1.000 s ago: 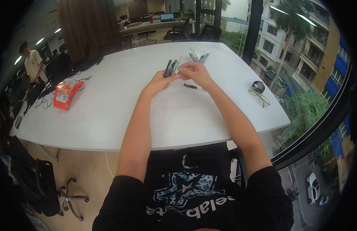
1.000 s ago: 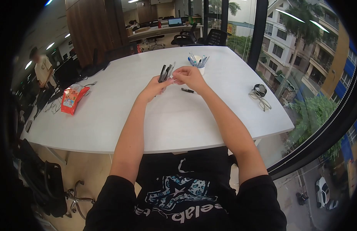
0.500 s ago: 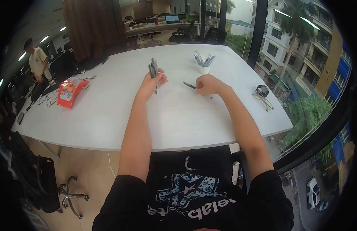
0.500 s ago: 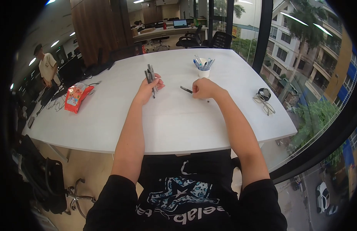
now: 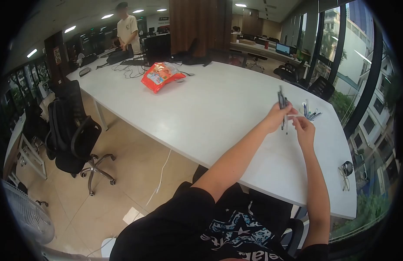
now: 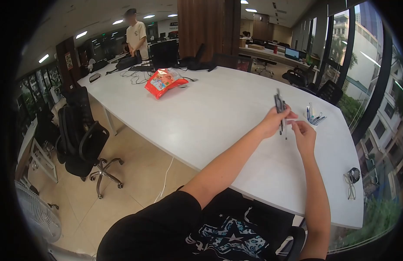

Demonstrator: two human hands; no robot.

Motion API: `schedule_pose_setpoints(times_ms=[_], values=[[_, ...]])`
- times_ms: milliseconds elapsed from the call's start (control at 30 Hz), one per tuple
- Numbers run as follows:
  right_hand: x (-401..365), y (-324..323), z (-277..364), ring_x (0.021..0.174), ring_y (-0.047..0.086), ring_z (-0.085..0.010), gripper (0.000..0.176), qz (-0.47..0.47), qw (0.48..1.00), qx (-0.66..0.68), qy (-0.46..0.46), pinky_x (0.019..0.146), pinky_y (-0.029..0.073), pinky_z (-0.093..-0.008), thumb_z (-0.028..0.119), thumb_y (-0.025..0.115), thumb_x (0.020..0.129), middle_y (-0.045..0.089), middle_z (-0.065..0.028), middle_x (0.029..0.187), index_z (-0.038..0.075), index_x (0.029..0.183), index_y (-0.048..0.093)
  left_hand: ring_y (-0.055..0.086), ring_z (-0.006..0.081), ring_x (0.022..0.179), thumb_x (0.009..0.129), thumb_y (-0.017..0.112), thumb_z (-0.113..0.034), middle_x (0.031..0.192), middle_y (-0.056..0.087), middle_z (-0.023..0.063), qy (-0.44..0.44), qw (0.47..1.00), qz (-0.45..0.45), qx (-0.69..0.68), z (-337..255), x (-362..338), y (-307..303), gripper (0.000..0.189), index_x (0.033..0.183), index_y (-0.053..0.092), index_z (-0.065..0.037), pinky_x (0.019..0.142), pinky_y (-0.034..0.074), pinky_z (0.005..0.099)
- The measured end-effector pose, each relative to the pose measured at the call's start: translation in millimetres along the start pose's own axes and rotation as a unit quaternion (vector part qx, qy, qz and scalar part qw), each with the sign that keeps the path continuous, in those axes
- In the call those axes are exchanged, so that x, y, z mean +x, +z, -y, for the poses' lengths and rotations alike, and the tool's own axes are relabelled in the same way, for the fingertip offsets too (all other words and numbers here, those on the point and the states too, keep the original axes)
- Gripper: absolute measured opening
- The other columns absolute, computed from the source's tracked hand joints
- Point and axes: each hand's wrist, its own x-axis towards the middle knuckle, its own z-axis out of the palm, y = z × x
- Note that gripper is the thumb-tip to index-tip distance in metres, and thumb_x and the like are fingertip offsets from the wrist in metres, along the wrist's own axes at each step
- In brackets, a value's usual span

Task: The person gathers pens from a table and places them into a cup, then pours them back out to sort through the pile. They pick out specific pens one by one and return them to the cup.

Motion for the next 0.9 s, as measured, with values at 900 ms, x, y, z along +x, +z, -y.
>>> schedule_pose_setpoints(times_ms=[900], values=[[35.7, -13.6, 55.7, 0.123, 0.065, -0.0353, 0.039, 0.183, 0.904, 0.335, 0.192, 0.085, 0.058, -0.0458, 0.035, 0.064, 0.106, 0.062, -0.0095, 0.078, 0.006, 0.082, 0.055, 0.071, 0.0224, 0.089, 0.090, 0.082, -0.038, 0.086, 0.073, 0.0106, -0.208, 0.895, 0.335, 0.209, -47.5, 10.3, 9.3, 0.037, 0.098, 0.070, -0.004, 0.093, 0.052, 0.0378]])
